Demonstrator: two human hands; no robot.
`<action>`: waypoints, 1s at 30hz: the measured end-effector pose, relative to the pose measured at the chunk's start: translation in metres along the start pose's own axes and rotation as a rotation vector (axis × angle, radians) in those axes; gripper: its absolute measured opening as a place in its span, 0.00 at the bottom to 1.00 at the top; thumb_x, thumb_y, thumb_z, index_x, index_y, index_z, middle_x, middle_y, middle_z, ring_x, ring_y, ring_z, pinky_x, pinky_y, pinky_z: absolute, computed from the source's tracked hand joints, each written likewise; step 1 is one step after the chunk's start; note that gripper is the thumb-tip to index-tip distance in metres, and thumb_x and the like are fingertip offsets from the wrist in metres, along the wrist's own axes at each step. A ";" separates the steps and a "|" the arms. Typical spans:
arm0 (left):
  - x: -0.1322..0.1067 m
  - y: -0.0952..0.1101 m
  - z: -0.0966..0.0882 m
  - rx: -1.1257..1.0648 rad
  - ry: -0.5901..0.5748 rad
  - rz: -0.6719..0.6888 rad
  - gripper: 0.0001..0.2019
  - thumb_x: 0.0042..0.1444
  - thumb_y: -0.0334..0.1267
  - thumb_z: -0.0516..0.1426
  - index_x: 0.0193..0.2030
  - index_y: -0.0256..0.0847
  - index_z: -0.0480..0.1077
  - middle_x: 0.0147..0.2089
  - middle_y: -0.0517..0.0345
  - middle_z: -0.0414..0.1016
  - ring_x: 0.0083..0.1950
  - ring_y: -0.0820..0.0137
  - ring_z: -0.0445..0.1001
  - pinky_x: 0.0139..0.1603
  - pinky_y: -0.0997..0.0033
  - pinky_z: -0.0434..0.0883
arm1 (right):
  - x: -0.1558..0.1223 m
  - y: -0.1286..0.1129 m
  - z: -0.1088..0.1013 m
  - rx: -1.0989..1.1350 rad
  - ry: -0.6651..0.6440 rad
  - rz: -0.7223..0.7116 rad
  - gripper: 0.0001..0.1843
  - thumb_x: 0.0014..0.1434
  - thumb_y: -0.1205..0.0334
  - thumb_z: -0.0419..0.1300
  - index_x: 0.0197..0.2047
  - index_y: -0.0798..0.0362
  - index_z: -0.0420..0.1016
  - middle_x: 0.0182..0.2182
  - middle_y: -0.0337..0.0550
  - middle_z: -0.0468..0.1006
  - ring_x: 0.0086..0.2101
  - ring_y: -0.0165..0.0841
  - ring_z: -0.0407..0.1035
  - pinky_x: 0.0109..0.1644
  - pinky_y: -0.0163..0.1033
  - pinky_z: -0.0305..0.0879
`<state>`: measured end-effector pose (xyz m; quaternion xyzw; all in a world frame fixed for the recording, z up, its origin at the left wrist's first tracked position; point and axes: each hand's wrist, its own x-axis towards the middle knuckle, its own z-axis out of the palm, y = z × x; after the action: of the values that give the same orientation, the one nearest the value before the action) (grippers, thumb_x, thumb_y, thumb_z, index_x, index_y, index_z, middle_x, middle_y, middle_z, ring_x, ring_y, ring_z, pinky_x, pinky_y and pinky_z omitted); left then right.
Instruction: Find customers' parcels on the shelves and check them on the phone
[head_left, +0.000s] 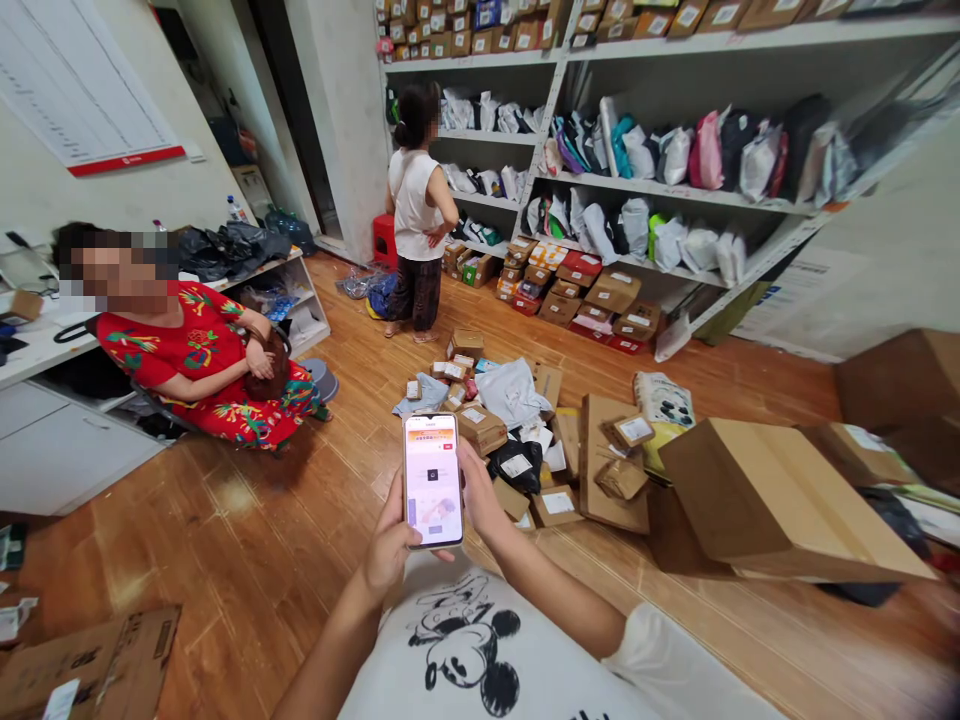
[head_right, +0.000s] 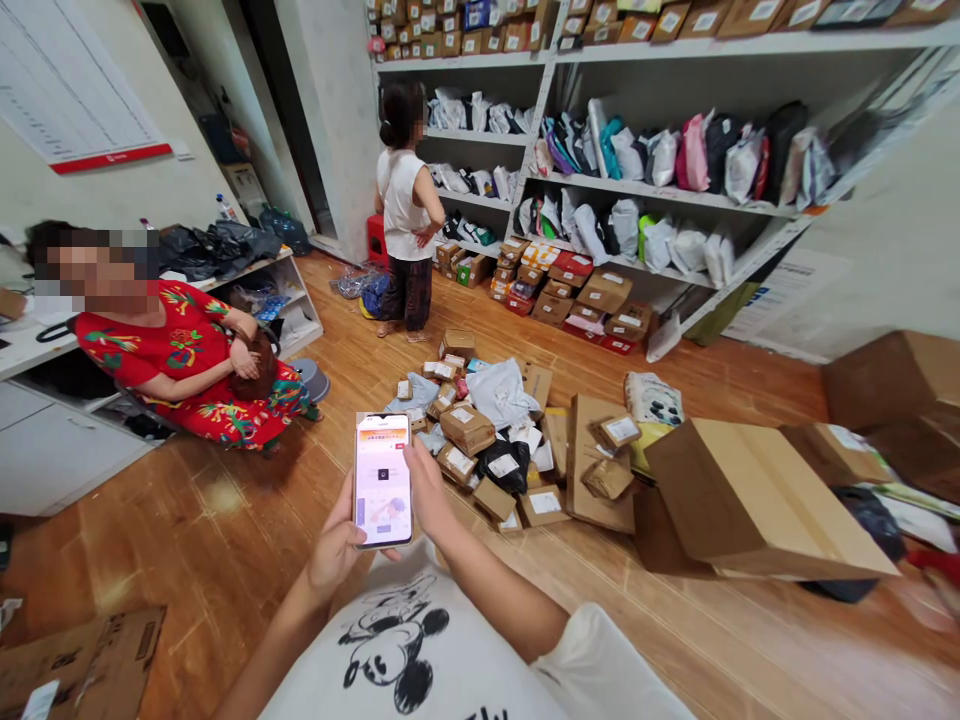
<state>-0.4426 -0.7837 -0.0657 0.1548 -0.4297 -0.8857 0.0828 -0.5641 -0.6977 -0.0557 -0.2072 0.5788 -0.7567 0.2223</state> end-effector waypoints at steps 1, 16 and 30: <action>0.000 0.000 0.000 -0.006 -0.008 0.003 0.46 0.37 0.30 0.55 0.69 0.50 0.51 0.57 0.52 0.70 0.44 0.57 0.73 0.28 0.60 0.79 | -0.005 0.002 -0.001 -0.037 0.014 -0.083 0.26 0.63 0.40 0.51 0.52 0.51 0.71 0.47 0.48 0.76 0.45 0.41 0.70 0.50 0.46 0.66; 0.003 -0.003 -0.006 -0.036 0.005 -0.022 0.45 0.38 0.31 0.56 0.68 0.49 0.51 0.60 0.50 0.69 0.49 0.53 0.74 0.28 0.67 0.78 | -0.031 0.006 -0.021 -0.589 -0.104 -0.645 0.32 0.66 0.41 0.43 0.68 0.44 0.55 0.67 0.51 0.49 0.63 0.52 0.50 0.61 0.61 0.56; -0.002 0.004 -0.007 0.004 0.002 0.019 0.48 0.40 0.32 0.55 0.72 0.51 0.44 0.54 0.49 0.72 0.40 0.57 0.75 0.27 0.59 0.79 | -0.026 0.011 -0.008 -0.140 -0.097 -0.249 0.28 0.65 0.49 0.53 0.65 0.48 0.56 0.57 0.51 0.68 0.54 0.44 0.65 0.57 0.50 0.62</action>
<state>-0.4380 -0.7909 -0.0659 0.1515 -0.4328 -0.8840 0.0915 -0.5463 -0.6795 -0.0701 -0.3285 0.5889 -0.7252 0.1393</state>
